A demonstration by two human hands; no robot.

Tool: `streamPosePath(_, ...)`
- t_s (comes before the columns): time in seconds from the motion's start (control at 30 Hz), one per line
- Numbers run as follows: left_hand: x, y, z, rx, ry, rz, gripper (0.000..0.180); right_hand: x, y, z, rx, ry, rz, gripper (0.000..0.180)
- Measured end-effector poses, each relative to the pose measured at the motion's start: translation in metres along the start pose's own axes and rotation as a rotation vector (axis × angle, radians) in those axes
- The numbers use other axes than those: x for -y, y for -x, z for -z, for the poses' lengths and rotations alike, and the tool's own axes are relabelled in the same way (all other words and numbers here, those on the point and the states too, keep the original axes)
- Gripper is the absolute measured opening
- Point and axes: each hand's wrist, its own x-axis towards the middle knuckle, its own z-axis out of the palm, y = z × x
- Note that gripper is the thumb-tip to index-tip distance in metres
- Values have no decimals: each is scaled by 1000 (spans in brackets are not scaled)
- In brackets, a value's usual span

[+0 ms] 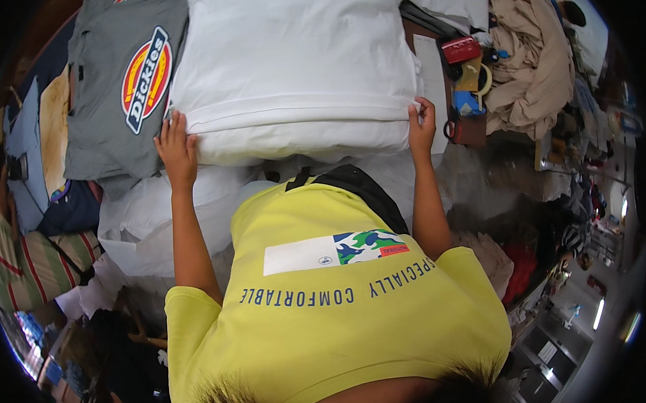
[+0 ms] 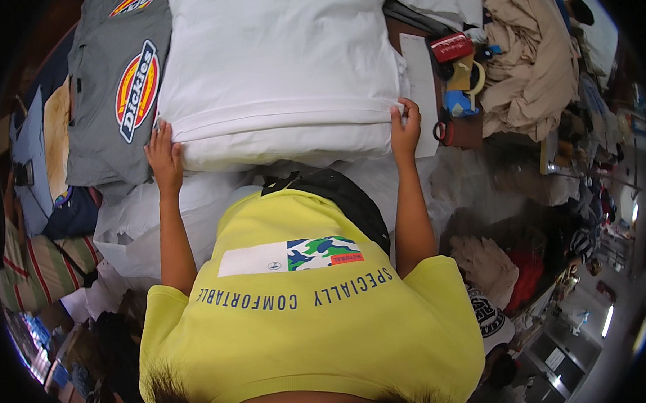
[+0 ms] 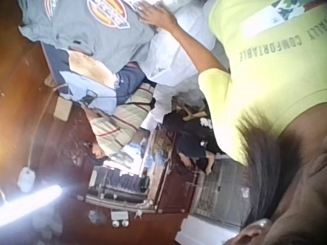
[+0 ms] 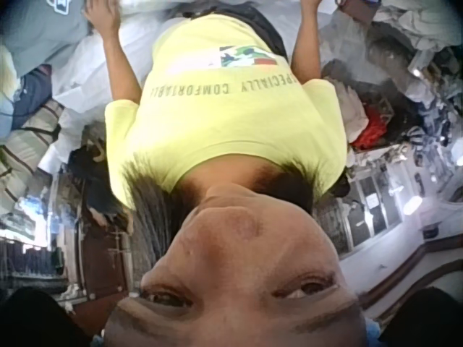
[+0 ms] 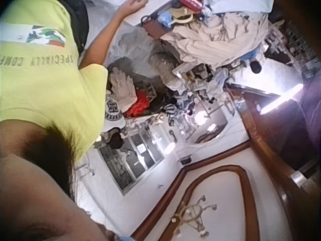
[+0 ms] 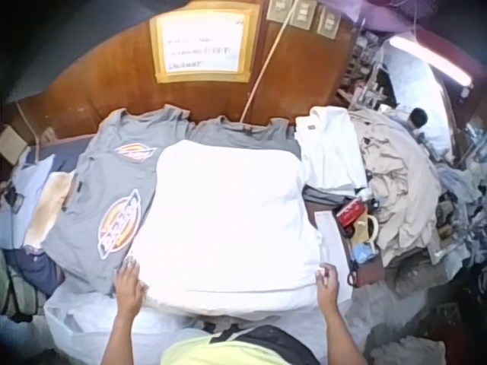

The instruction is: The person trims threads and removes tags from white t-shirts using shears on a garment workshop table.

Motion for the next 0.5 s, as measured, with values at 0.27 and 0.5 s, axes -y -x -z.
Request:
streamPosePath(0.27,-8,-25,15,-147,40,-46,34,-4,3,22,-205,-465,-370,23)
streamPosePath(0.5,11,-35,21,63,161,-15,29,37,20,14,-196,236,299,28)
